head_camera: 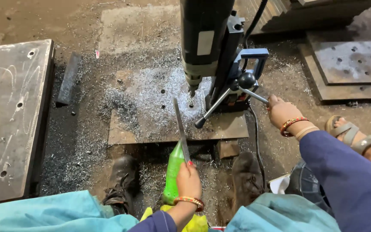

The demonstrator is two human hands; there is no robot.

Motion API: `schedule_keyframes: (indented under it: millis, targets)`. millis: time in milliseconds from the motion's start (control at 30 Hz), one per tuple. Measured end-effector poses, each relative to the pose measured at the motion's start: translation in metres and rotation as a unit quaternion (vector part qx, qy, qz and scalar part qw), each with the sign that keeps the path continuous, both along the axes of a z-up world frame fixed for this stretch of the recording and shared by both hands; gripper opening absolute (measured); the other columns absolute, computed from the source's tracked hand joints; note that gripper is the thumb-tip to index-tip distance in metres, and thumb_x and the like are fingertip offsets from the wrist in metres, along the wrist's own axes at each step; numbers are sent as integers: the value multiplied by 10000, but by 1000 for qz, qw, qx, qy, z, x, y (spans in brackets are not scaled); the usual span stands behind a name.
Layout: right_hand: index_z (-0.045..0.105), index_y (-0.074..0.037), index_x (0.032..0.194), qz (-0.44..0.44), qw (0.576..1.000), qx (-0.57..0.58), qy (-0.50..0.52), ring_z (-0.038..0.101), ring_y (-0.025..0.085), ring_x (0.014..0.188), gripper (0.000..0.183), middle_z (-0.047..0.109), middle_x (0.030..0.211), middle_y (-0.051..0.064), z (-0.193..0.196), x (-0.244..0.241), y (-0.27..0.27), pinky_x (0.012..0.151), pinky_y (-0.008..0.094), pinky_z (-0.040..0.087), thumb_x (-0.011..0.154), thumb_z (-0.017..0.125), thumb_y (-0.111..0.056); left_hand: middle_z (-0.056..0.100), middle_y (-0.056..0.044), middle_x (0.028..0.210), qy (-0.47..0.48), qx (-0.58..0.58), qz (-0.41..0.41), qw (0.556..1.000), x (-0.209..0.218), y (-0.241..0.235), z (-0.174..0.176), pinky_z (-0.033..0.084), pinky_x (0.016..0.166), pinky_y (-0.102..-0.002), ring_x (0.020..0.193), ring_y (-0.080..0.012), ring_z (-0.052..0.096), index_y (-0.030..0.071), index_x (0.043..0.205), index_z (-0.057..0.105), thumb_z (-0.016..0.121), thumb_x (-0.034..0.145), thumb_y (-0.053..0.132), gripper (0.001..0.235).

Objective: The person uses a magnetic drill to make holes in a metal plate, applying liquid from a bottle onto the drill bit and clearing metal shavings with a metal rod and a brush. The person then picks up the drill and moves it to another location on the floor.

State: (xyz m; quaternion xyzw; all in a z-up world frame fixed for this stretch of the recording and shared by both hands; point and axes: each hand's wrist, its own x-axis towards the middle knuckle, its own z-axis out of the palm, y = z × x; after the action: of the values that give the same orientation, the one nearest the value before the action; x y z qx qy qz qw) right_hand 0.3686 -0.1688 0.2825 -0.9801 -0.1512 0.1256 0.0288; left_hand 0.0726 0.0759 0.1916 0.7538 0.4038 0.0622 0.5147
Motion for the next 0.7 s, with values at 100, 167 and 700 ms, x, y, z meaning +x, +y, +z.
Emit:
schedule_keyframes:
  millis: [100, 167, 700]
  targets:
    - [515, -52, 1208, -7, 1000, -8, 9, 689, 453, 1004, 245, 653, 1229, 237, 7, -2, 5, 881, 538, 535, 1049, 480, -235, 689, -218, 736, -4, -39, -17, 999, 8, 3, 13, 497, 631, -509, 662, -389, 677, 42, 983, 669, 453, 1019, 306, 343]
    - [511, -51, 1215, -6, 1000, -14, 8, 688, 452, 1007, 256, 654, 1228, 237, 9, -3, 8, 884, 535, 536, 1052, 479, -245, 682, -209, 733, 10, -37, -49, 998, 18, 10, -6, 493, 612, -503, 646, -373, 665, 45, 1004, 672, 455, 1024, 306, 340]
    - [516, -31, 1198, -11, 1000, -13, 6, 678, 453, 1040, 230, 657, 1216, 251, 12, -4, 6, 908, 543, 521, 1047, 475, -199, 690, -224, 782, 69, 49, -119, 989, 15, 34, 10, 517, 648, -512, 705, -394, 679, 20, 1020, 662, 466, 1012, 312, 352]
